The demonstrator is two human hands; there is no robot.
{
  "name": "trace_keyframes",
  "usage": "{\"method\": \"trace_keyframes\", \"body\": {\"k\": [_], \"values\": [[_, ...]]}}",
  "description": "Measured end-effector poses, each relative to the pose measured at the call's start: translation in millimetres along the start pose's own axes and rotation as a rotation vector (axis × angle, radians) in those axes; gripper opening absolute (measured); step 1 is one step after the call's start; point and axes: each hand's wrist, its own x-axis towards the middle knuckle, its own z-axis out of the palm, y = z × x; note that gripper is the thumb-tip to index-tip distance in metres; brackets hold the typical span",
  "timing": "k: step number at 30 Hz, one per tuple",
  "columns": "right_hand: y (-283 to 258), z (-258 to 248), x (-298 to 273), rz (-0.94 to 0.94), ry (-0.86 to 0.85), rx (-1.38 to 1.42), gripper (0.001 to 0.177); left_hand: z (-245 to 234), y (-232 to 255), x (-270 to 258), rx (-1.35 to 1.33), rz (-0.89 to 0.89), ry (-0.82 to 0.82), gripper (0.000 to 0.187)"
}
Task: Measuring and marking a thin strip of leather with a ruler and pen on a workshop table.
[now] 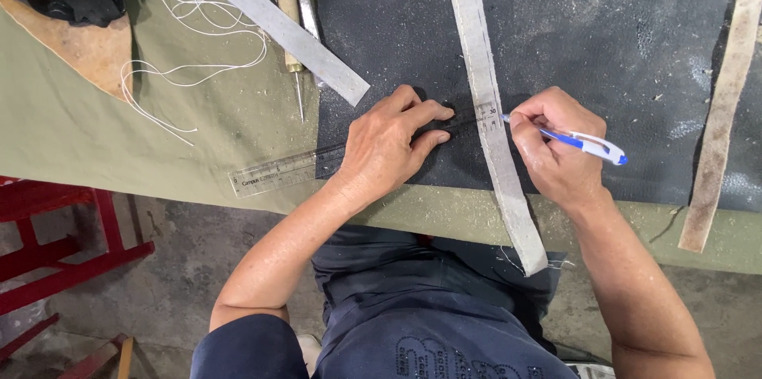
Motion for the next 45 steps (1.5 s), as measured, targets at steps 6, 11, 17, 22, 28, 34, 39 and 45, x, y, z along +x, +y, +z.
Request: {"method": "trace_keyframes", "body": {"k": [6, 11, 17, 22, 28, 34, 39, 45], "values": [[0.0, 1.0, 1.7, -0.035, 0.001, -0.026, 0.014, 0.5, -2.1, 0.3, 0.002, -0.003, -0.013, 0.019], [-9.2, 0.2, 5.9, -0.049, 0.005, -0.026, 0.014, 0.3, 1.3, -0.2, 0.003, -0.017, -0.010, 0.019], [0.6, -0.7, 3.8, -0.007, 0.033, 0.057, 0.015, -0.2, -0.6, 0.0, 0.012, -0.034, -0.036, 0.021], [-1.2, -4.2, 4.8, 0.052, 0.070, 0.128, 0.014, -4.6, 1.1, -3.8, -0.029, -0.010, -0.007, 0.021], [-3.0, -4.4, 6.5, 0.053, 0.077, 0.158, 0.013, -14.9, 10.7, -19.7, -0.114, -0.059, -0.032, 0.021], [-29.0, -4.3, 10.5, 0.060, 0.097, 0.178, 0.021, -29.3, 16.0, 14.9, -0.162, -0.191, 0.038, 0.055], [-34.5, -8.6, 1.5, 0.135, -0.009, -0.032, 0.024, -15.2, 7.4, 89.1, -0.024, -0.280, 0.198, 0.057], [-47.1, 3.2, -39.4, 0.046, 0.001, -0.343, 0.036, 4.9, -19.1, 147.3, 0.139, -0.166, 0.171, 0.051]]}}
